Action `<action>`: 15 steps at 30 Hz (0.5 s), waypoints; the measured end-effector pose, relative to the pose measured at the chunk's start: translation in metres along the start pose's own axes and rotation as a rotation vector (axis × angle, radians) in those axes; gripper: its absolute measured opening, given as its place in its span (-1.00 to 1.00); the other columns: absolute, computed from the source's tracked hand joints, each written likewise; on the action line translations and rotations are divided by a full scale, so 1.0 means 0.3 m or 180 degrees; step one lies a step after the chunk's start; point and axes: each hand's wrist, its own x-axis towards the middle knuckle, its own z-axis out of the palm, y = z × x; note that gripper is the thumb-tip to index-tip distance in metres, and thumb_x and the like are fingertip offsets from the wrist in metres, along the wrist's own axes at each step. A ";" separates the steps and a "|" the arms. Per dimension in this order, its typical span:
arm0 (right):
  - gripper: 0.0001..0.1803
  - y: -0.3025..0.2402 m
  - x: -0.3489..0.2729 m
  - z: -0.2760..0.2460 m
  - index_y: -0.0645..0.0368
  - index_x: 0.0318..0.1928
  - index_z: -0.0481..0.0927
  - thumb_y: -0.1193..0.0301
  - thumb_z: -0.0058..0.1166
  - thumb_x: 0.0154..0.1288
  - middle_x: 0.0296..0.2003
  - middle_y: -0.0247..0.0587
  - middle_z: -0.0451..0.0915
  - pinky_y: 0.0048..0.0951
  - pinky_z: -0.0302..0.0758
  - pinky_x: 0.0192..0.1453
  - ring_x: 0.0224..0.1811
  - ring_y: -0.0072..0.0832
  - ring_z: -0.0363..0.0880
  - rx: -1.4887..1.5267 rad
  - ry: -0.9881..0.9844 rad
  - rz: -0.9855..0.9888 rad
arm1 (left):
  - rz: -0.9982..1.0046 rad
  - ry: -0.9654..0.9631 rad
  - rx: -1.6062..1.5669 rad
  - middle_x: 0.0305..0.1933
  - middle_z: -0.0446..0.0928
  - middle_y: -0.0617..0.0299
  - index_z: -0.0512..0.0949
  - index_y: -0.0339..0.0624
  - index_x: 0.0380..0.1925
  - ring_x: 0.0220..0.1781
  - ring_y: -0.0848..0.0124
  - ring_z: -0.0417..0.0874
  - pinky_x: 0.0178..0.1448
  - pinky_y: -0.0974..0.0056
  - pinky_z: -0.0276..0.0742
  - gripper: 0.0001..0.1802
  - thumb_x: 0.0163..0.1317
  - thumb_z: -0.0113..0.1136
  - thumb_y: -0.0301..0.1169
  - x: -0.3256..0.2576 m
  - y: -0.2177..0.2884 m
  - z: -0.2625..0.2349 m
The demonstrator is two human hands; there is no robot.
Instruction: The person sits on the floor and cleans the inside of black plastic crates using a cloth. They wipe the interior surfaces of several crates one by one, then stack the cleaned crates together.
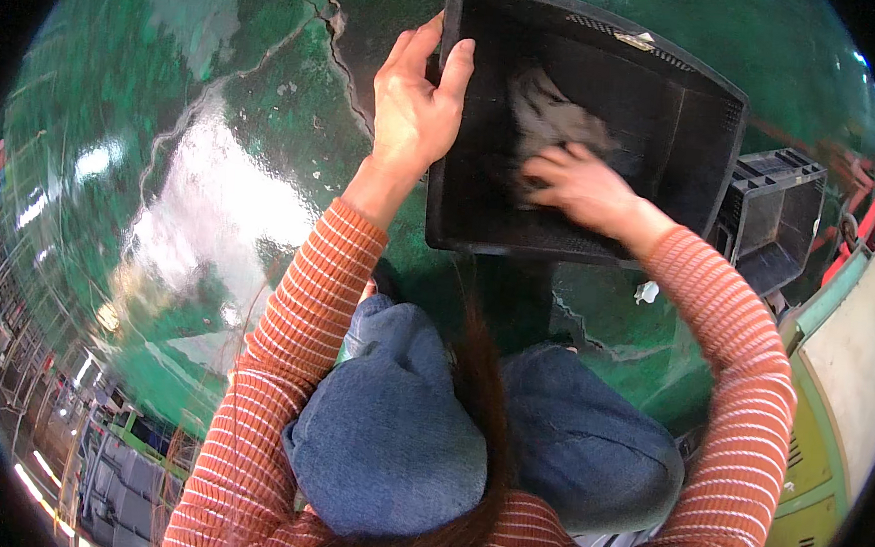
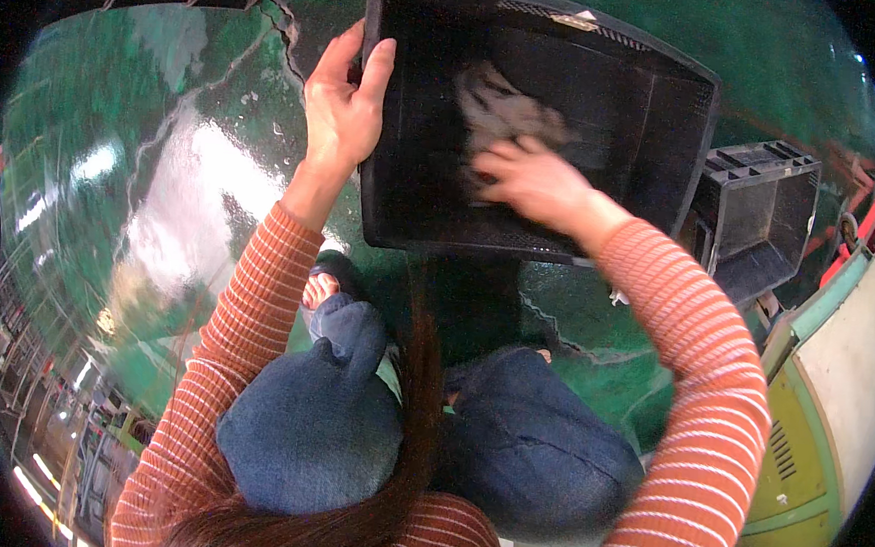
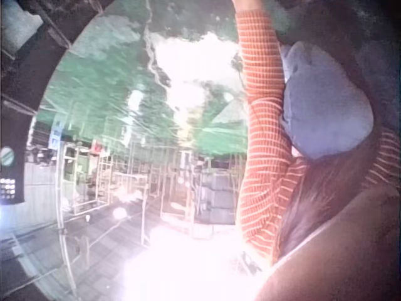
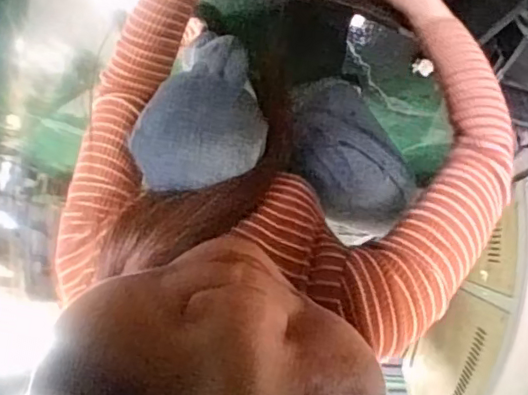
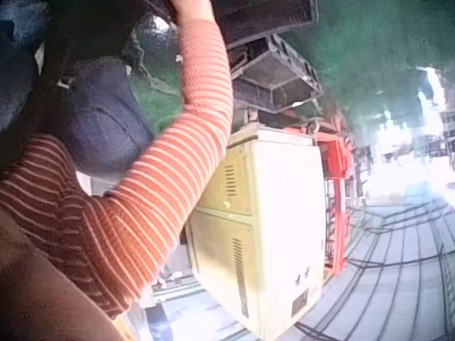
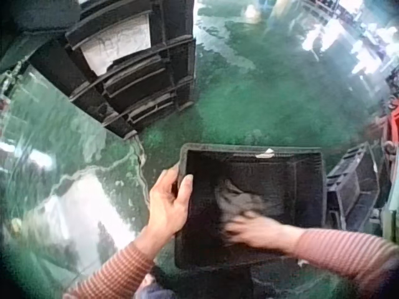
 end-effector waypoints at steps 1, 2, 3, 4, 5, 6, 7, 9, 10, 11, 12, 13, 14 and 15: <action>-0.68 0.026 -0.088 -0.019 -0.07 -0.24 0.65 0.44 -0.01 -0.08 -0.02 -0.30 0.41 -0.26 0.23 0.09 0.11 -0.35 0.28 0.0014 -0.0063 0.0166 | 0.0030 0.0030 -0.0014 -0.21 0.55 0.09 0.49 -0.27 -0.03 -0.21 0.37 0.56 -0.11 0.32 0.45 -0.62 0.19 0.14 -0.30 -0.004 -0.007 -0.001; -0.67 0.055 -0.168 -0.034 -0.10 -0.23 0.66 0.44 -0.03 -0.06 -0.03 -0.31 0.41 -0.28 0.23 0.08 0.09 -0.35 0.29 -0.0166 -0.0364 0.0312 | 0.0071 0.0060 -0.0032 -0.22 0.53 0.06 0.49 -0.25 -0.02 -0.24 0.31 0.57 -0.14 0.28 0.46 -0.62 0.19 0.13 -0.30 -0.006 -0.014 0.001; -0.69 0.077 -0.236 -0.054 -0.18 -0.20 0.65 0.36 -0.07 0.05 -0.07 -0.31 0.42 -0.30 0.26 0.07 0.07 -0.39 0.30 -0.0337 -0.0804 0.0543 | 0.0110 0.0093 -0.0047 -0.24 0.52 0.04 0.49 -0.23 -0.01 -0.27 0.24 0.57 -0.16 0.24 0.47 -0.62 0.19 0.12 -0.30 -0.005 -0.020 0.003; -0.69 0.075 -0.249 -0.059 -0.18 -0.20 0.65 0.36 -0.08 0.05 -0.09 -0.30 0.42 -0.28 0.28 0.06 0.06 -0.37 0.31 -0.0262 -0.0846 0.0626 | 0.0049 0.0096 -0.0108 -0.22 0.53 0.07 0.49 -0.25 -0.02 -0.24 0.31 0.56 -0.13 0.28 0.46 -0.62 0.20 0.13 -0.31 -0.006 -0.021 0.007; -0.69 0.075 -0.254 -0.062 -0.19 -0.20 0.65 0.36 -0.08 0.06 -0.10 -0.30 0.41 -0.27 0.31 0.06 0.05 -0.35 0.31 -0.0188 -0.0889 0.0702 | -0.0016 0.0105 -0.0167 -0.20 0.54 0.10 0.49 -0.27 -0.03 -0.22 0.37 0.55 -0.09 0.32 0.44 -0.63 0.20 0.13 -0.31 -0.008 -0.023 0.006; -0.69 0.085 -0.220 -0.039 -0.19 -0.19 0.65 0.37 -0.08 0.06 -0.11 -0.30 0.41 -0.26 0.33 0.06 0.05 -0.33 0.31 0.0017 -0.0591 0.0463 | -0.0085 0.0120 -0.0222 -0.18 0.55 0.13 0.50 -0.29 -0.04 -0.19 0.44 0.54 -0.05 0.36 0.43 -0.64 0.21 0.14 -0.32 -0.012 -0.024 0.005; -0.69 0.086 -0.165 0.000 -0.18 -0.18 0.64 0.37 -0.08 0.07 -0.12 -0.30 0.41 -0.25 0.36 0.05 0.04 -0.31 0.32 0.0216 -0.0280 0.0254 | -0.0090 0.0086 -0.0210 -0.19 0.55 0.13 0.50 -0.29 -0.04 -0.19 0.45 0.53 -0.05 0.36 0.42 -0.64 0.21 0.13 -0.32 -0.016 -0.013 0.011; -0.68 0.056 0.033 0.056 -0.18 -0.16 0.62 0.39 -0.08 0.07 -0.11 -0.30 0.40 -0.25 0.39 0.07 0.04 -0.29 0.33 0.0230 0.0137 -0.0219 | -0.0083 0.0071 -0.0124 -0.19 0.54 0.14 0.50 -0.29 -0.04 -0.18 0.45 0.52 -0.04 0.37 0.41 -0.65 0.21 0.13 -0.33 -0.010 0.002 0.015; -0.68 0.030 0.145 0.112 -0.17 -0.16 0.61 0.39 -0.08 0.07 -0.11 -0.29 0.41 -0.25 0.39 0.07 0.03 -0.29 0.35 -0.0118 0.0641 -0.0379 | 0.0000 0.0065 -0.0059 -0.19 0.54 0.13 0.50 -0.30 -0.04 -0.16 0.47 0.51 -0.02 0.39 0.40 -0.65 0.21 0.13 -0.34 -0.004 -0.002 0.019; -0.69 0.014 0.231 0.152 -0.15 -0.16 0.60 0.40 -0.07 0.07 -0.11 -0.28 0.41 -0.24 0.39 0.07 0.03 -0.29 0.37 -0.0464 0.1138 -0.0542 | -0.0014 0.0017 -0.0043 -0.19 0.54 0.14 0.50 -0.30 -0.04 -0.16 0.48 0.51 -0.02 0.39 0.40 -0.65 0.21 0.13 -0.34 0.001 -0.001 0.020; -0.69 0.009 0.273 0.135 -0.15 -0.16 0.60 0.41 -0.08 0.08 -0.13 -0.26 0.43 -0.23 0.40 0.06 0.01 -0.28 0.39 -0.0125 0.1098 -0.0601 | -0.0018 -0.0015 -0.0031 -0.19 0.54 0.14 0.49 -0.30 -0.04 -0.15 0.49 0.51 -0.02 0.39 0.40 -0.65 0.22 0.13 -0.34 0.010 0.000 0.009; -0.70 0.008 0.286 0.117 -0.15 -0.16 0.60 0.41 -0.08 0.09 -0.15 -0.24 0.45 -0.22 0.41 0.05 -0.01 -0.28 0.42 0.0216 0.1032 -0.0638 | -0.0036 -0.0056 -0.0045 -0.18 0.54 0.15 0.49 -0.30 -0.04 -0.15 0.49 0.50 -0.02 0.40 0.40 -0.65 0.22 0.13 -0.34 0.012 0.000 0.004; -0.76 0.022 0.295 0.137 -0.08 -0.22 0.60 0.38 -0.05 0.08 -0.19 -0.22 0.45 -0.24 0.41 0.02 -0.06 -0.25 0.43 0.0054 0.1527 -0.0607 | 0.0244 0.0132 -0.0036 -0.23 0.54 -0.01 0.51 -0.27 -0.04 -0.20 0.19 0.59 -0.06 0.24 0.46 -0.62 0.17 0.14 -0.31 0.021 -0.028 0.010; -0.81 0.045 0.297 0.156 -0.02 -0.27 0.60 0.35 -0.02 0.07 -0.22 -0.20 0.46 -0.26 0.41 -0.02 -0.11 -0.22 0.45 -0.0114 0.2023 -0.0566 | 0.0110 0.0103 -0.0057 -0.21 0.54 -0.02 0.50 -0.27 -0.04 -0.18 0.19 0.59 -0.05 0.24 0.46 -0.62 0.18 0.14 -0.31 0.022 -0.038 0.001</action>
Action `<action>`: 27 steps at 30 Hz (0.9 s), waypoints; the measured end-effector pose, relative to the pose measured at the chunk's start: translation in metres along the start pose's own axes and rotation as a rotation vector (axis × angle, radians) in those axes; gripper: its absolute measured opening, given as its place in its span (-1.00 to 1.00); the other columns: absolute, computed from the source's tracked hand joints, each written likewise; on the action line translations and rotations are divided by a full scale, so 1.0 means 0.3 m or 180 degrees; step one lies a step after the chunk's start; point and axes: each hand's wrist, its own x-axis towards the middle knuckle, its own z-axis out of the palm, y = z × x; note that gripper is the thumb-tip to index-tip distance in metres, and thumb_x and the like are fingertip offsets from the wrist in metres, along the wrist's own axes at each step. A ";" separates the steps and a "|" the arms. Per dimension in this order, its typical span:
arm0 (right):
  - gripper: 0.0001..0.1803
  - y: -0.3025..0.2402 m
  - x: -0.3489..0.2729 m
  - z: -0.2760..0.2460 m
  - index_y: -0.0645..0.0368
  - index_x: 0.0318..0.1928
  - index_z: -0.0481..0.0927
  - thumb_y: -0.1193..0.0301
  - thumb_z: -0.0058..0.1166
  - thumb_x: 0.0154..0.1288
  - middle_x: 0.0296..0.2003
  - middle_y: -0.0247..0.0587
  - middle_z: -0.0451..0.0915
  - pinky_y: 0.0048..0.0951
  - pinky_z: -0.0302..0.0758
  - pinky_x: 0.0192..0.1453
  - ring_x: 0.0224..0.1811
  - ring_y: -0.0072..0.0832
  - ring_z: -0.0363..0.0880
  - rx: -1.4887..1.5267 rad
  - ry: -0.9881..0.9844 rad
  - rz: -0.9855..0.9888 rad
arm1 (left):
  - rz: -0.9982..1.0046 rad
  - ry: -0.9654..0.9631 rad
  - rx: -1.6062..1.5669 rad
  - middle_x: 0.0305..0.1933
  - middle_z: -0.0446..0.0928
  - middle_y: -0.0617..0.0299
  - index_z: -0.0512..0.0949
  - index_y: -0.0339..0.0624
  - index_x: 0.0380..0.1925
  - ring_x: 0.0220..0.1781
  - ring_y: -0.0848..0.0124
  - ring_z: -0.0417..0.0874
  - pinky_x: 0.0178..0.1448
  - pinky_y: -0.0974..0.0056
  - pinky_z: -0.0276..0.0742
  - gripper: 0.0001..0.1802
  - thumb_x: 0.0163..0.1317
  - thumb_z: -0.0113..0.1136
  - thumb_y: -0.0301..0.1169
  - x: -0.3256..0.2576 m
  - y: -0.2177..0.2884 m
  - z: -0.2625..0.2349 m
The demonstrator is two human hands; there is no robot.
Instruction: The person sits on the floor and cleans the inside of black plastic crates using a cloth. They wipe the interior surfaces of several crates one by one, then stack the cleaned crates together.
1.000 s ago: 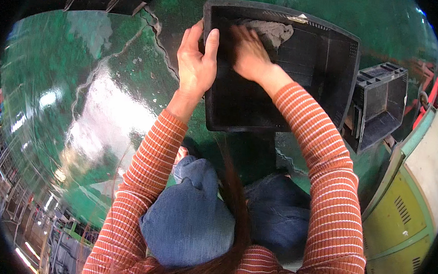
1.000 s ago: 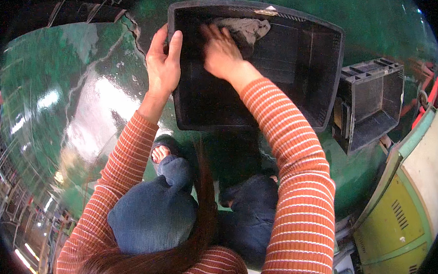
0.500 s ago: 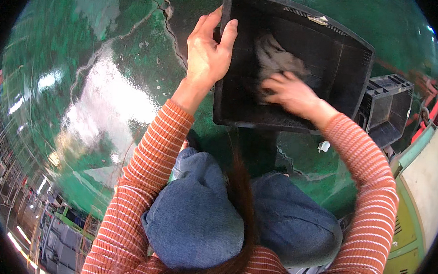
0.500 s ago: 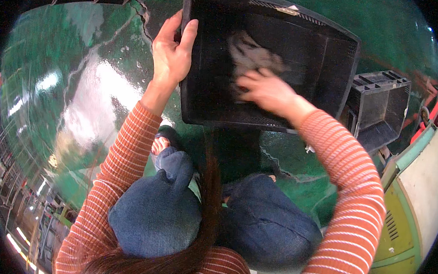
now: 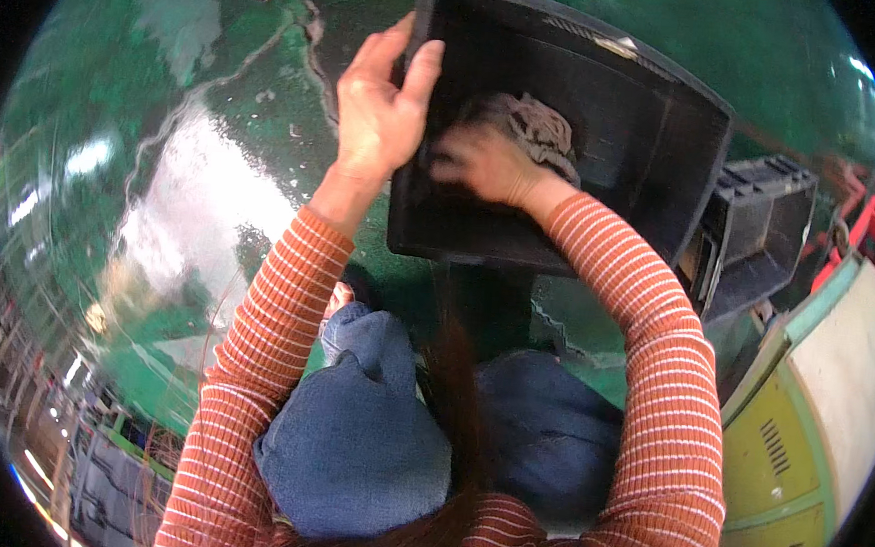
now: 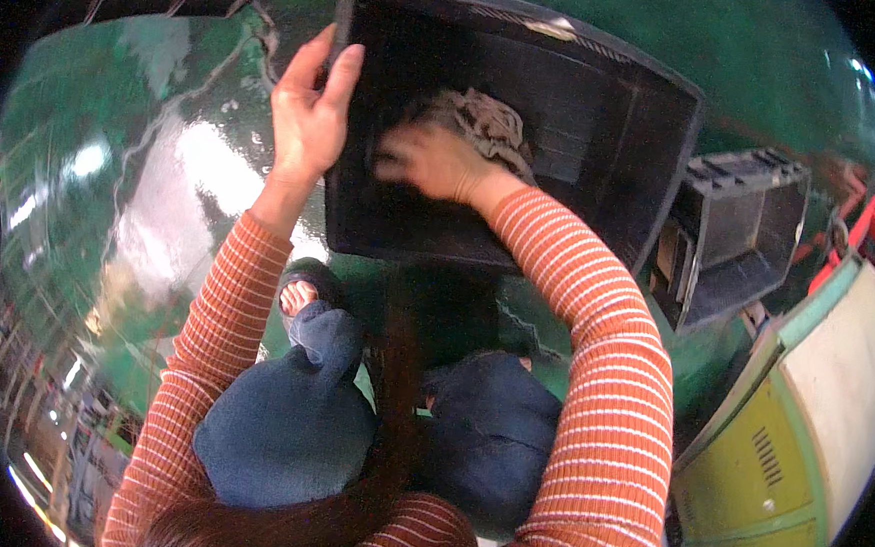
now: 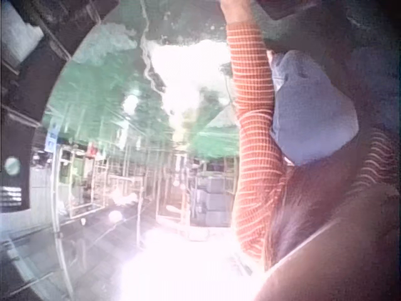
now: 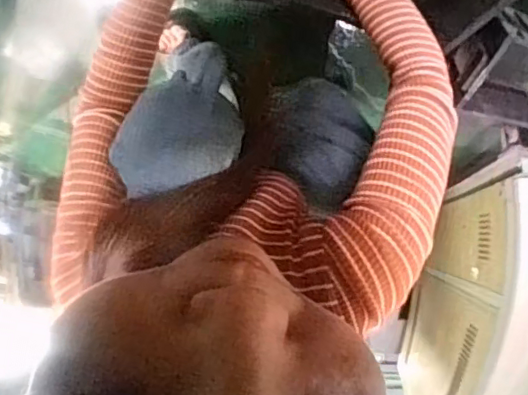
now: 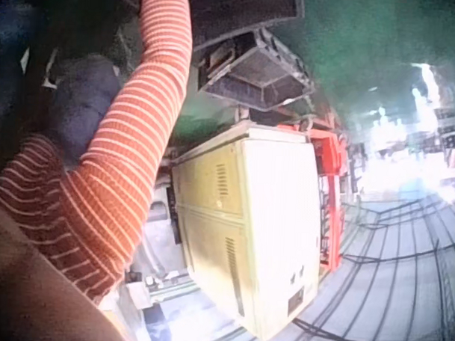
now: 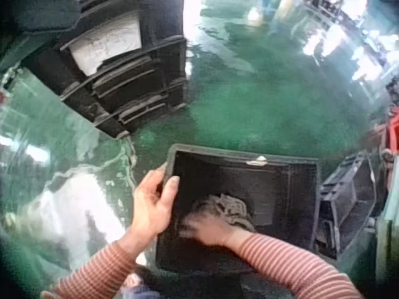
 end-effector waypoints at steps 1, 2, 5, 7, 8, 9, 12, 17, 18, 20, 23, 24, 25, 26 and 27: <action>-0.85 0.025 0.008 -0.052 0.07 -0.33 0.57 0.37 -0.02 0.10 -0.26 -0.14 0.46 -0.26 0.42 -0.08 -0.18 -0.21 0.45 0.0078 -0.0532 0.1047 | -0.0078 -0.0072 0.0010 -0.21 0.54 -0.01 0.50 -0.27 -0.04 -0.19 0.20 0.59 -0.06 0.25 0.46 -0.62 0.18 0.14 -0.31 0.001 -0.008 -0.009; -0.86 0.094 -0.023 -0.111 0.14 -0.33 0.53 0.37 0.00 0.13 -0.27 -0.13 0.45 -0.25 0.42 -0.12 -0.20 -0.19 0.43 -0.0400 -0.0307 0.1231 | -0.0144 -0.0114 0.0045 -0.22 0.54 0.00 0.50 -0.27 -0.03 -0.20 0.22 0.59 -0.06 0.27 0.46 -0.62 0.18 0.14 -0.31 0.001 0.002 -0.007; -0.72 0.208 -0.225 -0.310 0.06 -0.08 0.49 0.44 0.03 0.14 -0.09 -0.12 0.39 -0.22 0.35 0.07 -0.03 -0.15 0.37 -0.1634 0.0221 0.1876 | -0.0177 -0.0157 0.0132 -0.24 0.54 0.04 0.50 -0.29 -0.04 -0.23 0.29 0.59 -0.10 0.32 0.47 -0.62 0.18 0.15 -0.31 -0.006 0.042 -0.018; -0.50 0.184 -0.326 -0.303 -0.05 0.19 0.31 0.46 -0.14 0.19 -0.02 -0.15 0.39 -0.12 0.22 0.22 0.10 -0.16 0.32 -0.2304 -0.0091 0.2357 | -0.0106 -0.0100 0.0029 -0.24 0.54 0.05 0.50 -0.29 -0.04 -0.24 0.31 0.59 -0.11 0.32 0.47 -0.62 0.18 0.15 -0.30 0.005 0.023 0.001; -0.42 0.135 -0.318 -0.295 -0.08 0.28 0.21 0.48 -0.19 0.20 0.02 -0.13 0.38 -0.09 0.15 0.30 0.16 -0.16 0.30 -0.2702 -0.0382 0.2555 | -0.0123 -0.0086 -0.0061 -0.23 0.53 0.05 0.50 -0.29 -0.04 -0.23 0.32 0.59 -0.11 0.32 0.47 -0.61 0.19 0.14 -0.30 -0.003 0.017 -0.002; -0.36 0.116 -0.308 -0.326 -0.03 0.34 0.07 0.48 -0.25 0.20 0.08 -0.07 0.35 -0.06 -0.01 0.38 0.23 -0.16 0.25 -0.2809 -0.0829 0.2679 | -0.0320 -0.0119 -0.0099 -0.23 0.54 0.04 0.51 -0.29 -0.04 -0.22 0.32 0.59 -0.11 0.31 0.47 -0.62 0.19 0.14 -0.29 -0.002 0.019 -0.006; -0.36 0.112 -0.382 -0.354 0.08 0.33 0.08 0.46 -0.22 0.19 0.06 -0.05 0.37 -0.03 -0.08 0.41 0.22 -0.21 0.26 -0.3051 -0.1400 0.3019 | -0.0159 -0.0182 0.0058 -0.19 0.59 0.14 0.50 -0.29 -0.01 -0.19 0.51 0.53 -0.06 0.40 0.42 -0.60 0.22 0.14 -0.28 0.003 0.027 0.001; -0.37 -0.067 -0.375 -0.404 0.20 0.32 0.09 0.42 -0.22 0.20 -0.22 0.09 0.55 0.19 -0.20 0.37 -0.10 -0.20 0.55 -0.2827 -0.2212 0.2650 | -0.0001 -0.0005 0.0066 -0.23 0.54 0.07 0.52 -0.26 -0.07 -0.28 0.33 0.59 -0.17 0.32 0.48 -0.64 0.18 0.16 -0.30 -0.002 0.033 0.013; -0.35 -0.107 -0.377 -0.412 0.22 0.31 0.08 0.43 -0.19 0.17 -0.29 0.06 0.55 0.11 -0.04 0.30 -0.16 -0.19 0.56 -0.2523 -0.2442 0.2608 | 0.0000 0.0037 0.0066 -0.23 0.55 0.08 0.52 -0.26 -0.07 -0.29 0.33 0.59 -0.18 0.32 0.48 -0.64 0.18 0.16 -0.30 -0.003 0.027 0.013; -0.31 -0.169 -0.383 -0.429 0.26 0.31 0.07 0.45 -0.12 0.13 -0.43 0.01 0.56 -0.05 0.28 0.16 -0.27 -0.17 0.59 -0.1917 -0.2884 0.2575 | -0.0084 0.0003 0.0004 -0.23 0.55 0.09 0.53 -0.25 -0.07 -0.30 0.34 0.59 -0.19 0.32 0.48 -0.64 0.17 0.17 -0.29 -0.004 0.038 0.012; -0.44 -0.181 -0.345 -0.483 0.24 0.18 0.24 0.41 -0.05 0.13 -0.48 0.08 0.55 -0.09 0.45 -0.12 -0.36 -0.06 0.58 -0.0639 -0.2930 0.3439 | -0.0034 0.0049 0.0006 -0.24 0.55 0.10 0.54 -0.24 -0.09 -0.30 0.34 0.59 -0.20 0.32 0.48 -0.65 0.16 0.18 -0.29 -0.003 0.037 0.014; -0.57 -0.177 -0.381 -0.489 0.20 0.03 0.31 0.39 0.01 0.13 -0.44 0.15 0.55 -0.03 0.45 -0.27 -0.36 0.02 0.55 -0.0604 -0.2622 0.3372 | 0.0009 0.0084 0.0024 -0.24 0.55 0.11 0.54 -0.24 -0.09 -0.31 0.34 0.59 -0.21 0.32 0.48 -0.65 0.16 0.18 -0.28 -0.002 0.034 0.014; -0.61 -0.182 -0.391 -0.469 0.18 -0.01 0.33 0.38 0.02 0.14 -0.43 0.13 0.56 -0.04 0.45 -0.26 -0.37 0.01 0.55 -0.0591 -0.2391 0.3359 | 0.0009 0.0070 0.0029 -0.24 0.55 0.10 0.54 -0.23 -0.09 -0.31 0.35 0.59 -0.21 0.32 0.48 -0.65 0.16 0.18 -0.28 -0.003 0.034 0.015; -0.65 -0.187 -0.394 -0.451 0.16 -0.06 0.35 0.37 0.03 0.14 -0.42 0.11 0.56 -0.04 0.45 -0.26 -0.37 -0.01 0.56 -0.0576 -0.2162 0.3342 | 0.0007 0.0058 0.0037 -0.24 0.54 0.10 0.54 -0.22 -0.09 -0.31 0.35 0.59 -0.21 0.32 0.48 -0.65 0.16 0.18 -0.28 -0.002 0.035 0.016; -0.67 -0.191 -0.385 -0.412 0.16 -0.08 0.36 0.38 0.05 0.13 -0.39 0.10 0.56 -0.05 0.44 -0.22 -0.34 -0.01 0.56 -0.0274 -0.1906 0.3459 | 0.0004 0.0047 0.0045 -0.23 0.54 0.10 0.54 -0.21 -0.09 -0.31 0.35 0.59 -0.22 0.33 0.48 -0.65 0.16 0.18 -0.28 -0.005 0.035 0.016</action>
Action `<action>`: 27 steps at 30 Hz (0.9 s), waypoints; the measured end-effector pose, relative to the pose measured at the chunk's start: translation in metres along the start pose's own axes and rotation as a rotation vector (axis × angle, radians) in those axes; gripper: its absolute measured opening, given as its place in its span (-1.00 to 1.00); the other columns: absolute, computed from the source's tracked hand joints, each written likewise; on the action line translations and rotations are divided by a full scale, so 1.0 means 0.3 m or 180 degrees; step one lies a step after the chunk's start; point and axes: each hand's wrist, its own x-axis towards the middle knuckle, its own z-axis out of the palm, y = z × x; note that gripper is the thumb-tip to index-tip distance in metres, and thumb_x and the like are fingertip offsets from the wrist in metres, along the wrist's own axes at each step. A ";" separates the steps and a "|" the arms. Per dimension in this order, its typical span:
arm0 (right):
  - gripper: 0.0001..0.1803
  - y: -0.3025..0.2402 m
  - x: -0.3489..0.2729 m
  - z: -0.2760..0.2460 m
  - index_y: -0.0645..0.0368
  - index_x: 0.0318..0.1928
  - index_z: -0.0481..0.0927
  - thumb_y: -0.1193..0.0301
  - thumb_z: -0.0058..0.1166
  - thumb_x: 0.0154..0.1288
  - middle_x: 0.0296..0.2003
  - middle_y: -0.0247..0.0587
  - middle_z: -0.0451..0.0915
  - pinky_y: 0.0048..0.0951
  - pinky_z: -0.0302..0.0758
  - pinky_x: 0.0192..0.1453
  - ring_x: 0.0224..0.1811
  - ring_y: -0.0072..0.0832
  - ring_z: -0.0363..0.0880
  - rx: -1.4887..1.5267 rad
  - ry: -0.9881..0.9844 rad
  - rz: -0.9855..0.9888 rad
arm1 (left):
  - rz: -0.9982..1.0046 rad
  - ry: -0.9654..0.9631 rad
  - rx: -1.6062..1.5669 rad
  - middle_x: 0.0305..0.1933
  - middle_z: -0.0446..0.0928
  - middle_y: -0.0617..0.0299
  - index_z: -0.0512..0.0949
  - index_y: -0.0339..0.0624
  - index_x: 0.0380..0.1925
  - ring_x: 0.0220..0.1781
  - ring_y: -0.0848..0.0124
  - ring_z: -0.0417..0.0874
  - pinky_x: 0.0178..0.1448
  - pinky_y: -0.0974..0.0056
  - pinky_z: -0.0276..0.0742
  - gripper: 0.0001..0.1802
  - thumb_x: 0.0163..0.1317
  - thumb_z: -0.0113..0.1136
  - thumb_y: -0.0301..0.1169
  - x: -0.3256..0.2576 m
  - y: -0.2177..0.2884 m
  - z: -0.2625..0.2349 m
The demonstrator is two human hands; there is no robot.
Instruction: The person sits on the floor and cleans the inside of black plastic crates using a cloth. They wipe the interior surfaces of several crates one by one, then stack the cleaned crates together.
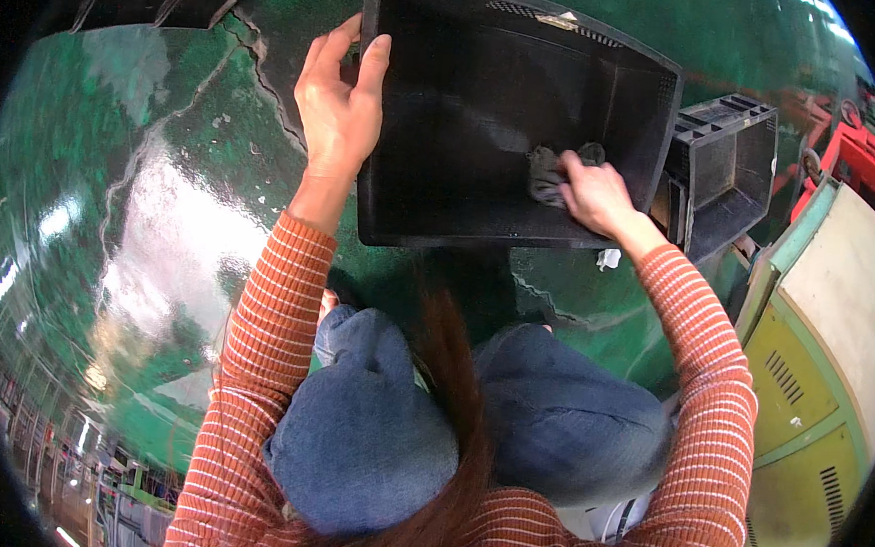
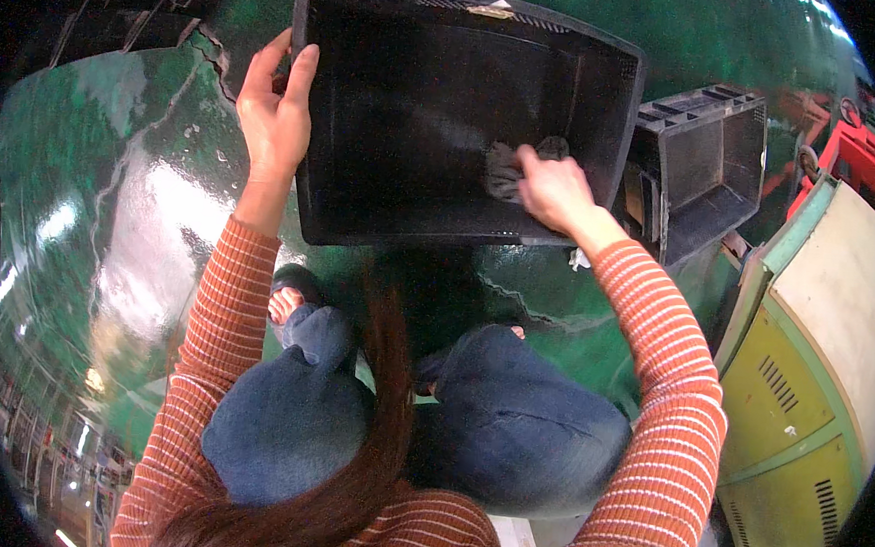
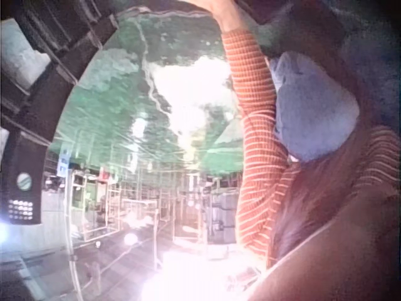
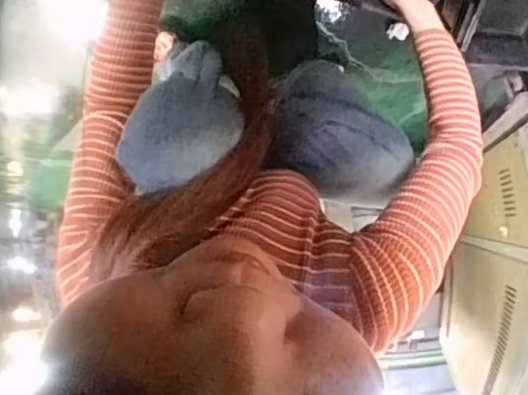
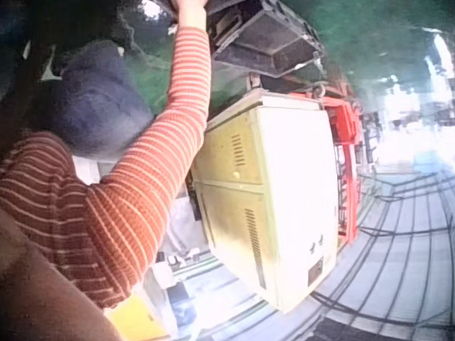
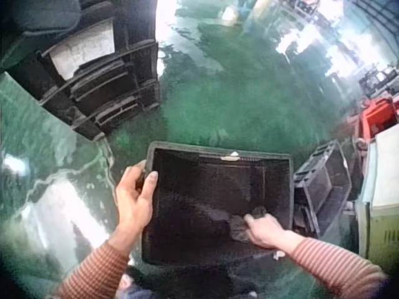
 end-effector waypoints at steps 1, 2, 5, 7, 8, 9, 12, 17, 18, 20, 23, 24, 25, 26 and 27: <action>-0.68 -0.050 0.044 0.019 0.16 -0.10 0.38 0.38 0.06 0.13 -0.37 0.08 0.57 -0.07 0.43 -0.19 -0.32 -0.02 0.55 0.0381 0.0079 -0.0014 | 0.0001 0.0030 -0.0007 -0.23 0.54 0.10 0.54 -0.21 -0.09 -0.30 0.35 0.59 -0.22 0.33 0.47 -0.65 0.15 0.18 -0.28 0.001 -0.003 0.004; -0.69 -0.117 0.085 0.028 0.16 -0.09 0.39 0.39 0.03 0.14 -0.31 0.06 0.57 -0.06 0.40 -0.10 -0.22 -0.09 0.56 0.0571 0.0183 -0.0357 | -0.0003 0.0045 -0.0022 -0.23 0.54 0.10 0.54 -0.21 -0.09 -0.30 0.34 0.59 -0.21 0.32 0.47 -0.65 0.15 0.19 -0.28 -0.001 -0.004 0.004; -0.72 -0.287 0.203 0.039 0.13 -0.09 0.43 0.38 -0.05 0.17 -0.18 -0.11 0.57 -0.09 0.28 0.06 -0.03 -0.27 0.51 0.0592 0.0438 -0.1436 | -0.0078 -0.0010 0.0078 -0.22 0.54 0.10 0.55 -0.19 -0.10 -0.30 0.32 0.58 -0.21 0.32 0.47 -0.66 0.15 0.19 -0.28 0.002 -0.011 0.004; -0.75 -0.373 0.301 0.056 0.05 -0.15 0.49 0.36 0.01 0.12 -0.25 -0.17 0.56 -0.15 0.29 0.02 -0.12 -0.25 0.50 -0.0263 0.0985 -0.1838 | -0.0214 -0.0095 0.0008 -0.22 0.54 0.09 0.55 -0.20 -0.09 -0.25 0.28 0.58 -0.15 0.29 0.47 -0.65 0.16 0.17 -0.28 0.002 0.010 0.009; -0.76 -0.361 0.337 0.037 0.05 -0.16 0.50 0.35 0.00 0.12 -0.25 -0.16 0.56 -0.16 0.30 0.00 -0.13 -0.25 0.50 -0.0219 0.1270 -0.1793 | -0.0138 -0.0083 0.0006 -0.21 0.54 0.09 0.54 -0.20 -0.08 -0.23 0.27 0.58 -0.14 0.28 0.46 -0.65 0.16 0.16 -0.28 0.001 -0.002 0.007; -0.76 -0.346 0.378 0.017 0.05 -0.16 0.51 0.34 -0.01 0.12 -0.26 -0.16 0.55 -0.18 0.30 -0.01 -0.13 -0.25 0.49 -0.0171 0.1553 -0.1745 | -0.0062 -0.0073 0.0004 -0.21 0.54 0.09 0.54 -0.20 -0.08 -0.22 0.27 0.58 -0.12 0.28 0.46 -0.65 0.16 0.16 -0.28 0.008 -0.008 0.007; -0.77 -0.227 0.388 -0.083 0.04 -0.17 0.50 0.32 -0.02 0.14 -0.27 -0.14 0.53 -0.19 0.36 -0.06 -0.12 -0.24 0.49 -0.0402 0.1830 -0.0592 | 0.0038 -0.0107 0.0155 -0.20 0.54 0.09 0.54 -0.21 -0.07 -0.20 0.28 0.58 -0.11 0.28 0.46 -0.65 0.17 0.15 -0.29 0.002 0.003 -0.005; -0.74 -0.016 0.212 -0.089 0.10 -0.09 0.41 0.39 -0.18 0.19 -0.14 -0.09 0.52 -0.18 0.27 0.04 -0.02 -0.26 0.45 -0.1483 0.1381 0.0960 | -0.0194 -0.0181 0.0136 -0.18 0.54 0.11 0.51 -0.25 -0.04 -0.23 0.43 0.56 -0.16 0.37 0.45 -0.61 0.19 0.14 -0.24 0.006 0.025 -0.013; -0.74 0.006 0.231 -0.088 0.14 -0.10 0.41 0.40 -0.19 0.20 -0.09 -0.02 0.51 -0.17 0.25 0.07 -0.03 -0.23 0.44 -0.1756 0.1784 0.0703 | -0.0176 -0.0135 0.0129 -0.20 0.53 0.12 0.52 -0.23 -0.06 -0.26 0.41 0.57 -0.21 0.36 0.46 -0.64 0.19 0.14 -0.27 0.008 0.025 -0.015; -0.74 0.063 0.262 -0.058 0.19 -0.11 0.41 0.41 -0.21 0.21 -0.01 0.08 0.48 -0.18 0.22 0.12 -0.02 -0.20 0.42 -0.2141 0.2032 0.0622 | -0.0268 -0.0238 0.0110 -0.21 0.52 0.12 0.52 -0.21 -0.07 -0.31 0.38 0.58 -0.27 0.35 0.47 -0.66 0.19 0.14 -0.30 0.007 0.029 -0.010; -0.76 0.063 0.281 -0.053 0.21 -0.14 0.39 0.40 -0.21 0.20 -0.06 0.02 0.50 -0.25 0.20 0.12 -0.01 -0.26 0.39 -0.2280 0.1834 0.0761 | -0.0175 -0.0204 -0.0224 -0.20 0.51 0.11 0.53 -0.21 -0.08 -0.34 0.37 0.56 -0.28 0.34 0.46 -0.67 0.19 0.13 -0.29 -0.004 0.018 -0.003; -0.76 0.064 0.289 -0.074 0.21 -0.15 0.39 0.41 -0.22 0.19 -0.11 -0.02 0.51 -0.26 0.20 0.11 -0.02 -0.28 0.39 -0.2144 0.1738 0.0757 | -0.0223 -0.0193 -0.0126 -0.21 0.51 0.10 0.53 -0.21 -0.08 -0.33 0.37 0.56 -0.27 0.34 0.46 -0.67 0.19 0.13 -0.29 -0.002 0.017 -0.005; -0.76 0.070 0.291 -0.097 0.21 -0.16 0.39 0.41 -0.22 0.19 -0.15 -0.06 0.52 -0.27 0.20 0.11 -0.02 -0.29 0.38 -0.2023 0.1639 0.0764 | -0.0269 -0.0186 -0.0047 -0.21 0.50 0.10 0.53 -0.21 -0.08 -0.32 0.37 0.56 -0.26 0.34 0.46 -0.67 0.19 0.13 -0.29 0.002 0.023 -0.002; -0.79 0.083 0.304 -0.111 0.20 -0.19 0.40 0.42 -0.22 0.19 -0.27 -0.13 0.54 -0.28 0.18 0.11 -0.05 -0.32 0.36 -0.2107 0.1667 0.0832 | -0.0315 -0.0181 0.0029 -0.21 0.50 0.10 0.53 -0.21 -0.08 -0.31 0.37 0.56 -0.26 0.34 0.46 -0.67 0.20 0.12 -0.29 0.003 0.026 0.001; -0.79 0.091 0.306 -0.116 0.20 -0.19 0.40 0.42 -0.22 0.18 -0.27 -0.14 0.54 -0.29 0.18 0.12 -0.05 -0.33 0.37 -0.2152 0.1658 0.0817 | -0.0289 -0.0164 0.0051 -0.22 0.50 0.10 0.52 -0.21 -0.07 -0.31 0.38 0.55 -0.26 0.34 0.45 -0.66 0.20 0.12 -0.29 -0.001 0.027 0.007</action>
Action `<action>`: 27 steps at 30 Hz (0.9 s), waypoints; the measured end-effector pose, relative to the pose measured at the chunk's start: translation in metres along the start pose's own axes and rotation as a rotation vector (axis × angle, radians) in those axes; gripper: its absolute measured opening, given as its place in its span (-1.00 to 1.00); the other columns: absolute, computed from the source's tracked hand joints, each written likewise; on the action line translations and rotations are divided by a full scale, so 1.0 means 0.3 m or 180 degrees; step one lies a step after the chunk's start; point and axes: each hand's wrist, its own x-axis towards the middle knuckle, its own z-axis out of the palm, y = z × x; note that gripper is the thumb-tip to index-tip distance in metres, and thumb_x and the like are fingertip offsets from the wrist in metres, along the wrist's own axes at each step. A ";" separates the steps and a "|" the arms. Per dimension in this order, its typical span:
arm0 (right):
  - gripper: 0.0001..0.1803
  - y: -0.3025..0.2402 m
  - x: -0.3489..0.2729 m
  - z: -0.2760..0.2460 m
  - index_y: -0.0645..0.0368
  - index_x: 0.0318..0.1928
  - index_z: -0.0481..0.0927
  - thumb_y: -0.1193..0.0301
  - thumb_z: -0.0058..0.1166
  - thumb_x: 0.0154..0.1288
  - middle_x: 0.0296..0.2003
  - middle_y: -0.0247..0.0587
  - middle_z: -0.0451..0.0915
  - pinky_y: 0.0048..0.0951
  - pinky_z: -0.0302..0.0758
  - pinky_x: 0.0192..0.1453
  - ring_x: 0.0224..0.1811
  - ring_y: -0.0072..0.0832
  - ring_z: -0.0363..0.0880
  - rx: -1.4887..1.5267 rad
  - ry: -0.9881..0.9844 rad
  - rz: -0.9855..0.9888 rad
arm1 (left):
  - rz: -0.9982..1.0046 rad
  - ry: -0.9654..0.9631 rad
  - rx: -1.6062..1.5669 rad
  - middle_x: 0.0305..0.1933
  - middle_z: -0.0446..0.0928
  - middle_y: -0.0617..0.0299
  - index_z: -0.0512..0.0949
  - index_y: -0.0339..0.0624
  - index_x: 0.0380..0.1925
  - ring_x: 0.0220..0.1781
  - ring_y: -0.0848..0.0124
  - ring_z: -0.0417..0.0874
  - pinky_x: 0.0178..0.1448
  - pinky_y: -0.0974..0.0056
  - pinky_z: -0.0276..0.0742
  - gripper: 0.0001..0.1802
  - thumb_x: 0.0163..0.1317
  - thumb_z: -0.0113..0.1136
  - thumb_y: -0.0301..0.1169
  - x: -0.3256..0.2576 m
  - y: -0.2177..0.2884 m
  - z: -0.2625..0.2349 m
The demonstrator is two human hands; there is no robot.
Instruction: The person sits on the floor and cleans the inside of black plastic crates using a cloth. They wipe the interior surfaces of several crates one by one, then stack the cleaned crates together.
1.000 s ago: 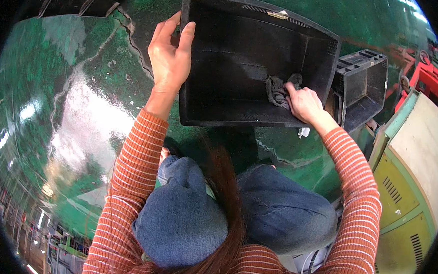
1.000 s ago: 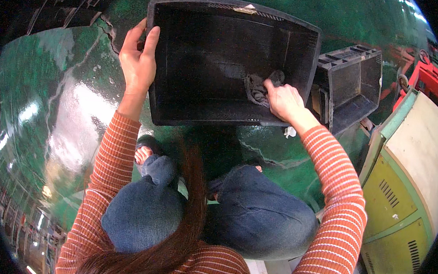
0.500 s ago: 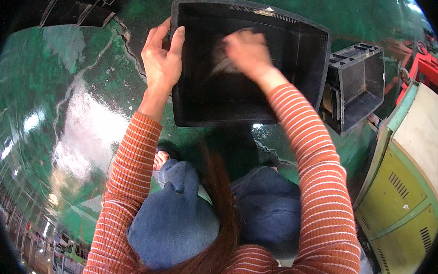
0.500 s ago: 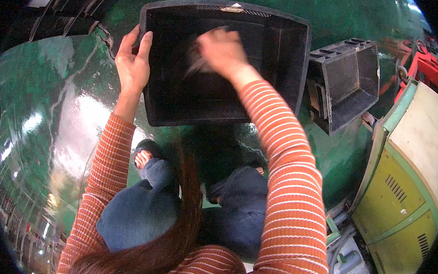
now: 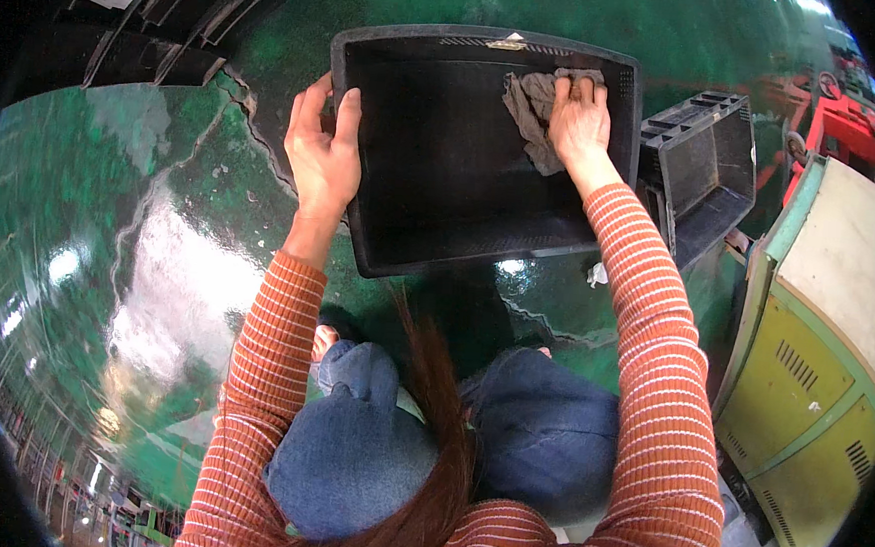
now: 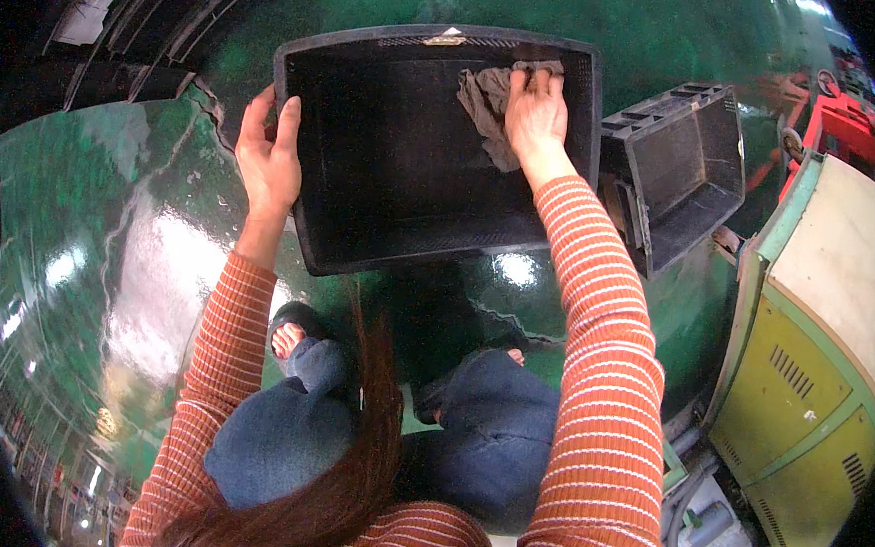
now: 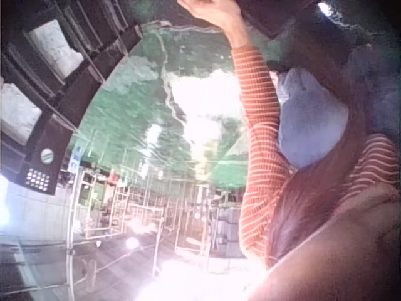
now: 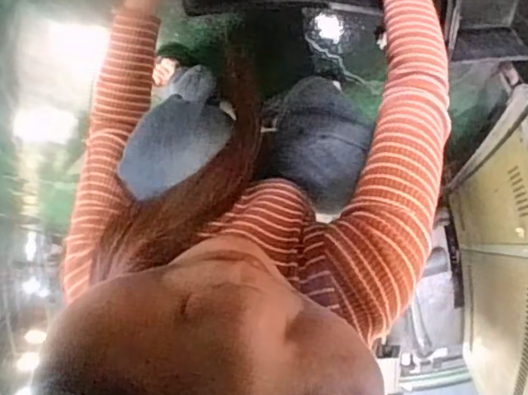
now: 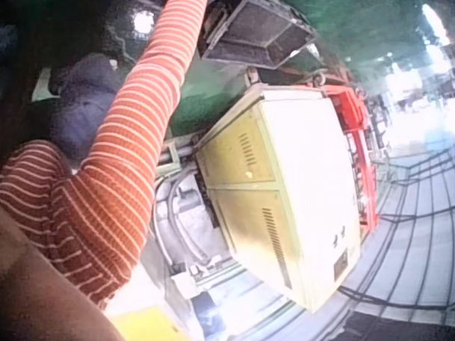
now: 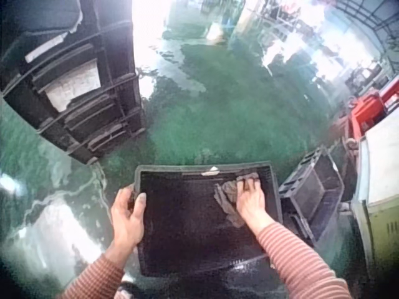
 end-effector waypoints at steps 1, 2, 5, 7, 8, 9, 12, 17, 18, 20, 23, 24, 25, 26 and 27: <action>-0.79 0.007 0.010 -0.002 0.21 -0.20 0.40 0.42 -0.21 0.18 -0.28 -0.14 0.55 -0.30 0.18 0.12 -0.04 -0.33 0.37 -0.0035 0.0019 -0.0033 | 0.0028 0.0035 0.0027 -0.23 0.50 0.11 0.52 -0.22 -0.07 -0.31 0.38 0.55 -0.26 0.34 0.45 -0.66 0.20 0.12 -0.29 -0.001 0.002 0.003; -0.80 0.014 0.014 -0.005 0.21 -0.20 0.40 0.43 -0.21 0.18 -0.29 -0.15 0.55 -0.31 0.17 0.13 -0.04 -0.33 0.37 -0.0073 0.0036 -0.0065 | 0.0057 0.0067 0.0050 -0.24 0.49 0.12 0.52 -0.23 -0.07 -0.31 0.39 0.55 -0.25 0.34 0.45 -0.66 0.20 0.12 -0.29 -0.002 0.004 0.006; -0.83 0.021 -0.062 -0.010 0.20 -0.25 0.41 0.42 -0.19 0.17 -0.40 -0.10 0.59 -0.31 0.18 0.11 -0.09 -0.31 0.44 0.0250 0.0194 -0.0334 | 0.0057 0.0136 -0.0072 -0.24 0.50 0.23 0.51 -0.25 -0.06 -0.41 0.51 0.43 -0.30 0.41 0.38 -0.63 0.22 0.13 -0.25 -0.008 0.013 0.005; -0.82 0.010 -0.152 -0.031 0.22 -0.27 0.41 0.42 -0.15 0.15 -0.45 -0.09 0.60 -0.33 0.19 0.10 -0.11 -0.31 0.47 0.0358 0.0023 -0.0517 | 0.0065 0.0165 -0.0196 -0.24 0.49 0.24 0.51 -0.25 -0.06 -0.41 0.52 0.43 -0.31 0.42 0.37 -0.64 0.21 0.14 -0.26 -0.011 0.010 0.004; -0.80 -0.002 -0.200 -0.051 0.25 -0.25 0.41 0.42 -0.13 0.13 -0.45 -0.08 0.60 -0.35 0.20 0.10 -0.12 -0.31 0.48 0.0348 -0.0167 -0.0581 | 0.0074 0.0175 -0.0258 -0.25 0.49 0.24 0.51 -0.25 -0.06 -0.40 0.53 0.43 -0.31 0.43 0.36 -0.64 0.21 0.14 -0.27 -0.010 0.007 0.003; -0.75 -0.011 -0.242 -0.076 0.27 -0.23 0.41 0.38 -0.10 0.11 -0.46 -0.07 0.61 -0.35 0.21 0.09 -0.13 -0.30 0.49 0.0432 -0.0534 -0.0542 | 0.0040 0.0179 -0.0259 -0.25 0.48 0.24 0.52 -0.25 -0.06 -0.40 0.53 0.43 -0.31 0.43 0.36 -0.64 0.21 0.14 -0.27 -0.009 0.006 0.001; -0.56 -0.025 -0.270 -0.123 0.34 -0.12 0.40 0.27 0.02 0.05 -0.38 -0.03 0.63 -0.27 0.25 0.06 -0.18 -0.25 0.57 0.0786 -0.1651 -0.0154 | 0.0081 0.0206 -0.0219 -0.26 0.47 0.25 0.52 -0.24 -0.06 -0.40 0.54 0.42 -0.31 0.44 0.35 -0.64 0.20 0.15 -0.28 -0.012 -0.004 0.008; -0.57 -0.177 -0.168 -0.281 0.37 -0.11 0.44 0.28 -0.03 0.08 -0.26 0.06 0.62 -0.19 0.46 -0.06 -0.14 -0.18 0.61 0.1457 -0.2587 -0.0073 | 0.0263 0.0325 -0.0189 -0.30 0.46 0.25 0.53 -0.20 -0.07 -0.41 0.52 0.40 -0.30 0.43 0.35 -0.65 0.19 0.16 -0.27 -0.008 -0.031 0.017; -0.58 -0.261 -0.141 -0.335 0.33 -0.11 0.50 0.28 -0.04 0.08 -0.23 0.04 0.61 -0.19 0.51 -0.07 -0.13 -0.17 0.60 0.1693 -0.2567 -0.0235 | 0.0306 0.0351 -0.0181 -0.29 0.45 0.25 0.53 -0.20 -0.07 -0.41 0.52 0.39 -0.29 0.42 0.35 -0.65 0.18 0.17 -0.27 -0.010 -0.034 0.018; -0.65 -0.461 -0.075 -0.391 0.16 -0.22 0.64 0.25 -0.10 0.11 -0.11 -0.05 0.59 -0.19 0.50 -0.04 -0.05 -0.17 0.57 0.2298 -0.2395 -0.0783 | 0.0445 0.0418 -0.0240 -0.28 0.46 0.17 0.53 -0.19 -0.07 -0.28 0.42 0.47 -0.19 0.37 0.39 -0.66 0.17 0.18 -0.29 -0.004 -0.046 0.022; -0.64 -0.569 -0.043 -0.356 0.32 -0.17 0.57 0.38 -0.08 0.03 -0.12 0.14 0.55 -0.20 0.48 -0.01 -0.05 -0.15 0.55 0.2604 -0.2122 -0.0722 | 0.0411 0.0302 -0.0129 -0.25 0.47 0.11 0.52 -0.15 -0.06 -0.18 0.29 0.50 -0.04 0.27 0.40 -0.66 0.19 0.15 -0.25 -0.003 -0.041 0.030; -0.64 -0.520 -0.040 -0.342 0.35 -0.17 0.56 0.39 -0.06 0.02 -0.13 0.18 0.54 -0.20 0.48 -0.02 -0.04 -0.15 0.55 0.2551 -0.2483 -0.1158 | 0.0410 0.0217 -0.0120 -0.24 0.47 0.10 0.48 -0.14 -0.02 -0.17 0.28 0.51 -0.05 0.26 0.41 -0.64 0.22 0.11 -0.24 -0.004 -0.042 0.011; -0.65 -0.448 -0.077 -0.330 0.38 -0.22 0.56 0.36 -0.01 0.04 -0.19 0.16 0.56 -0.27 0.48 -0.05 -0.10 -0.18 0.57 0.3412 -0.1701 -0.0626 | 0.0241 0.0147 -0.0180 -0.19 0.48 0.08 0.46 -0.14 0.00 -0.12 0.26 0.51 -0.01 0.26 0.40 -0.63 0.26 0.05 -0.21 -0.007 -0.042 0.003; -0.68 -0.331 -0.078 -0.348 0.31 -0.20 0.54 0.37 0.05 0.04 -0.29 -0.06 0.60 -0.35 0.45 -0.12 -0.24 -0.36 0.55 0.4271 -0.2085 -0.0714 | 0.0068 0.0085 -0.0228 -0.14 0.49 0.06 0.43 -0.13 0.02 -0.07 0.24 0.51 0.03 0.26 0.38 -0.62 0.30 -0.01 -0.19 -0.008 -0.040 -0.009; -0.71 -0.229 -0.103 -0.374 0.23 -0.20 0.55 0.38 0.10 0.04 -0.32 -0.18 0.59 -0.42 0.44 -0.15 -0.27 -0.53 0.50 0.4789 -0.1795 -0.0262 | -0.0053 0.0183 -0.0415 -0.16 0.49 0.03 0.42 -0.14 0.03 -0.09 0.20 0.51 0.02 0.23 0.39 -0.61 0.30 -0.04 -0.17 -0.012 -0.051 -0.013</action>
